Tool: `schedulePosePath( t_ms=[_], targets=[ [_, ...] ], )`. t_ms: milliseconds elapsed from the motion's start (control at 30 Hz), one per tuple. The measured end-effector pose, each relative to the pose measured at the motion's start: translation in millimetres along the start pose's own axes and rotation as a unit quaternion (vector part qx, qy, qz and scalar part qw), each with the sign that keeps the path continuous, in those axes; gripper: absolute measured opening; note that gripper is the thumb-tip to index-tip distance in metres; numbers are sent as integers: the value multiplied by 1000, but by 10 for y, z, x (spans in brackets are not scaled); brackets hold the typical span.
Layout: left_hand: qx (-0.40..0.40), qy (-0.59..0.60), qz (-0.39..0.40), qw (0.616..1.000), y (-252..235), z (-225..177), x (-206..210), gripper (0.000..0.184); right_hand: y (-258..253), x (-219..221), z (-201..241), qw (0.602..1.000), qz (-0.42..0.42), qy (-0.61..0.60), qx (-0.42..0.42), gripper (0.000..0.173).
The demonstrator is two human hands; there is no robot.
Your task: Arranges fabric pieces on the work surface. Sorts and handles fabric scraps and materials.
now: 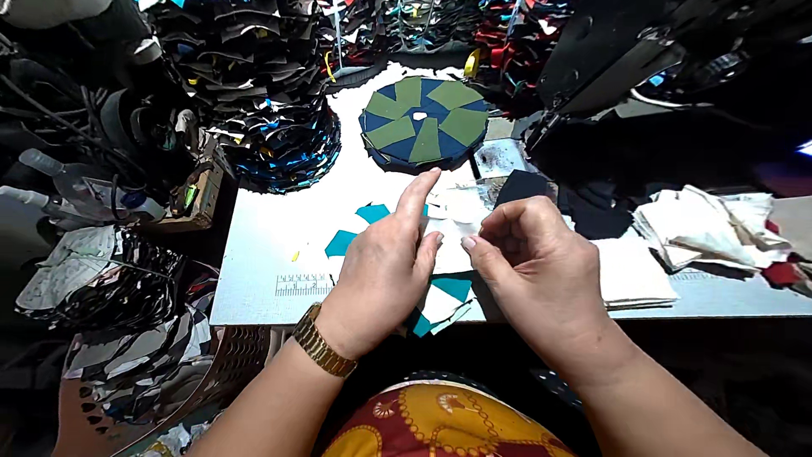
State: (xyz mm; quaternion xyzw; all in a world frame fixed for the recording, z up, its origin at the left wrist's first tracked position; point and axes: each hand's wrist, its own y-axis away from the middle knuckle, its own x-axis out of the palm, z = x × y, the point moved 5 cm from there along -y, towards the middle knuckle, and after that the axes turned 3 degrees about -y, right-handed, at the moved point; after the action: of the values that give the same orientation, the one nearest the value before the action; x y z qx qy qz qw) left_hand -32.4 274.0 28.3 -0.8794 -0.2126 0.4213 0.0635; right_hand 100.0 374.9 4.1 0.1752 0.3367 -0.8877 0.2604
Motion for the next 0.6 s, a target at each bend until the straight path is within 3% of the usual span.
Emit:
schedulePosePath(
  t_ms=[233, 367, 467, 600],
  targets=[
    [17, -145, -32, 989, -30, 23, 84, 61, 5, 61, 87, 981, 60, 170, -76, 11],
    [53, -162, -88, 981, -9, -19, 35, 32, -23, -41, 193, 981, 66, 134, -127, 15],
    [52, -187, -42, 980, 35, -17, 64, 18, 26, 41, 192, 970, 123, 136, -161, 20],
    [48, -215, 33, 975, 47, 34, 53, 19, 140, 126, 215, 955, 163, 176, -173, 23]
  ],
)
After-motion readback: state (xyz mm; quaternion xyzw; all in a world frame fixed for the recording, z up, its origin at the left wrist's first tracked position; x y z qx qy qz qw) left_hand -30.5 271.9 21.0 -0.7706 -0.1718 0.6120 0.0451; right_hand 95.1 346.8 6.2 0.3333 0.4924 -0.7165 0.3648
